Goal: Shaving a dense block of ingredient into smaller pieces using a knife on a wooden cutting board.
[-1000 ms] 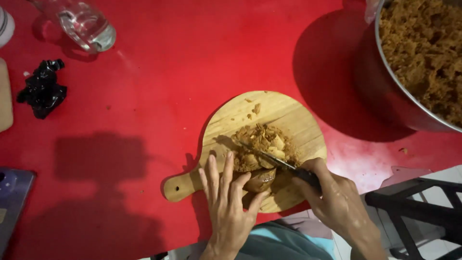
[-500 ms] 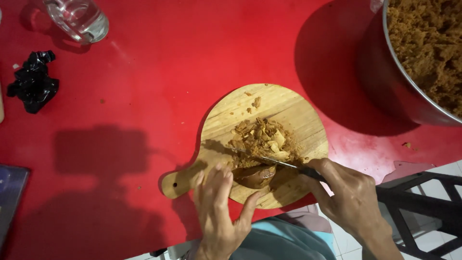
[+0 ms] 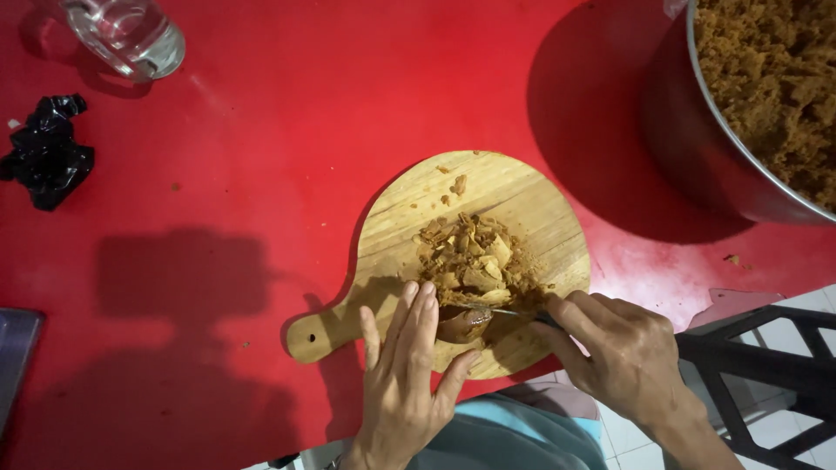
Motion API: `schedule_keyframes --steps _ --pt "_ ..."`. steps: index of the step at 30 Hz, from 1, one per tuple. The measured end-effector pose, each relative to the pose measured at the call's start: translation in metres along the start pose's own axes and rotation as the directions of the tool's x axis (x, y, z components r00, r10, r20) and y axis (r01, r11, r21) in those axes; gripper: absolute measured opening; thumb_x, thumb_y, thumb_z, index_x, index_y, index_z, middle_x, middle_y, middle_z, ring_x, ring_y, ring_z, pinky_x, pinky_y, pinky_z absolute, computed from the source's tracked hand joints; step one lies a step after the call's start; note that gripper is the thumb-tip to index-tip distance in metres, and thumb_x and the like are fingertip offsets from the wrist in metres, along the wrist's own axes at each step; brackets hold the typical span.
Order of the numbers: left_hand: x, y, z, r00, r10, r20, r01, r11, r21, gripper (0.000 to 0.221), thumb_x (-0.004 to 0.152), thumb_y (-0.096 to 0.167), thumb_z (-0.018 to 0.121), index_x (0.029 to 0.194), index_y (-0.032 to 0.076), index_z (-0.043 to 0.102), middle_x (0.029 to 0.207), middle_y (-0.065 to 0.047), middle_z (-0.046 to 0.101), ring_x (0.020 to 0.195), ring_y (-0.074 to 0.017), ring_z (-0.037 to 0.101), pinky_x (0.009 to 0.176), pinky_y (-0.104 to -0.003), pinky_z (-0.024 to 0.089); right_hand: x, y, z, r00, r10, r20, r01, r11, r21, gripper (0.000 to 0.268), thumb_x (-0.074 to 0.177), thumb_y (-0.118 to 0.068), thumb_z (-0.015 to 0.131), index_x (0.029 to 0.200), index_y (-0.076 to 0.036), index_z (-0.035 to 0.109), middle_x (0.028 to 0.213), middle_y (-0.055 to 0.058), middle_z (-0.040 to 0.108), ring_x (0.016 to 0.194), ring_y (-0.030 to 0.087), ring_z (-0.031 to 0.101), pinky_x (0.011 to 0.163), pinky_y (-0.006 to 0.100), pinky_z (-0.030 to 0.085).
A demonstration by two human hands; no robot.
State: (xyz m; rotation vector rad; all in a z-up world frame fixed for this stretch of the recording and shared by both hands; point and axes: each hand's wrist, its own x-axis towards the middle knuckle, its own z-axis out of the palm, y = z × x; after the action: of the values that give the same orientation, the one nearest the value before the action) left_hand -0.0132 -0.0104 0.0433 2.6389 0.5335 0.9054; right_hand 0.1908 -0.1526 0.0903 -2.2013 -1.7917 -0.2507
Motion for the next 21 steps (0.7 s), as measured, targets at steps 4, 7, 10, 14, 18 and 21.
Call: schedule_keyframes --steps 4,7,10,14,18,21 --pt "0.000 0.000 0.000 1.000 -0.007 0.020 0.007 1.000 0.029 0.068 0.105 0.039 0.067 0.149 -0.004 0.038 0.154 -0.019 0.056 0.145 -0.0349 0.056 0.126 -0.064 0.023 -0.001 0.003 0.003 0.999 -0.038 -0.008 0.037 0.997 -0.071 0.020 0.099 -0.034 0.067 0.098 -0.016 0.060 0.079 -0.003 0.064 0.056 0.016 0.063 0.041 0.029 0.045" --pt "0.002 0.001 -0.001 1.000 -0.008 0.018 0.007 0.999 0.054 0.068 0.104 0.039 0.069 0.148 -0.004 0.039 0.152 -0.018 0.058 0.143 -0.0337 0.058 0.125 -0.066 0.024 -0.002 0.006 0.006 0.998 -0.065 -0.002 0.065 0.993 -0.100 0.018 0.100 -0.031 0.066 0.096 -0.016 0.059 0.079 -0.003 0.063 0.057 0.015 0.063 0.041 0.028 0.044" --pt "0.000 0.002 0.001 1.000 -0.018 0.002 0.017 0.998 0.060 0.070 0.104 0.041 0.068 0.148 -0.005 0.039 0.150 -0.016 0.060 0.142 -0.0316 0.059 0.125 -0.065 0.024 -0.004 0.009 0.008 0.997 -0.079 0.015 0.080 0.993 -0.091 0.013 0.101 -0.025 0.063 0.094 -0.015 0.057 0.078 -0.002 0.060 0.056 0.016 0.061 0.041 0.029 0.044" --pt "0.001 0.001 0.001 1.000 -0.024 -0.012 0.024 0.998 0.064 0.071 0.104 0.043 0.066 0.147 -0.007 0.040 0.148 -0.015 0.063 0.142 -0.0313 0.059 0.125 -0.065 0.024 0.003 0.007 0.004 0.997 -0.068 0.033 0.070 0.996 -0.062 0.025 0.102 -0.034 0.060 0.087 -0.015 0.053 0.074 -0.001 0.056 0.057 0.020 0.060 0.044 0.033 0.044" --pt "0.000 -0.004 0.016 0.997 -0.072 0.012 0.072 0.997 0.036 0.080 0.099 0.047 0.073 0.148 -0.008 0.042 0.149 -0.017 0.060 0.141 -0.0289 0.059 0.124 -0.063 0.031 0.007 0.015 0.017 0.995 -0.090 0.040 0.093 0.991 -0.098 0.020 0.101 -0.026 0.062 0.087 -0.018 0.051 0.085 -0.003 0.066 0.052 0.019 0.058 0.039 0.033 0.043" --pt "-0.002 -0.001 0.015 0.995 -0.095 0.028 0.097 0.994 -0.044 0.093 0.097 0.056 0.072 0.153 -0.006 0.029 0.154 -0.019 0.056 0.145 -0.0320 0.057 0.126 -0.065 0.025 0.005 0.020 0.021 0.992 -0.079 0.102 0.079 0.997 0.009 0.018 0.102 -0.027 0.057 0.090 -0.016 0.052 0.082 -0.001 0.063 0.047 0.020 0.055 0.038 0.034 0.042"
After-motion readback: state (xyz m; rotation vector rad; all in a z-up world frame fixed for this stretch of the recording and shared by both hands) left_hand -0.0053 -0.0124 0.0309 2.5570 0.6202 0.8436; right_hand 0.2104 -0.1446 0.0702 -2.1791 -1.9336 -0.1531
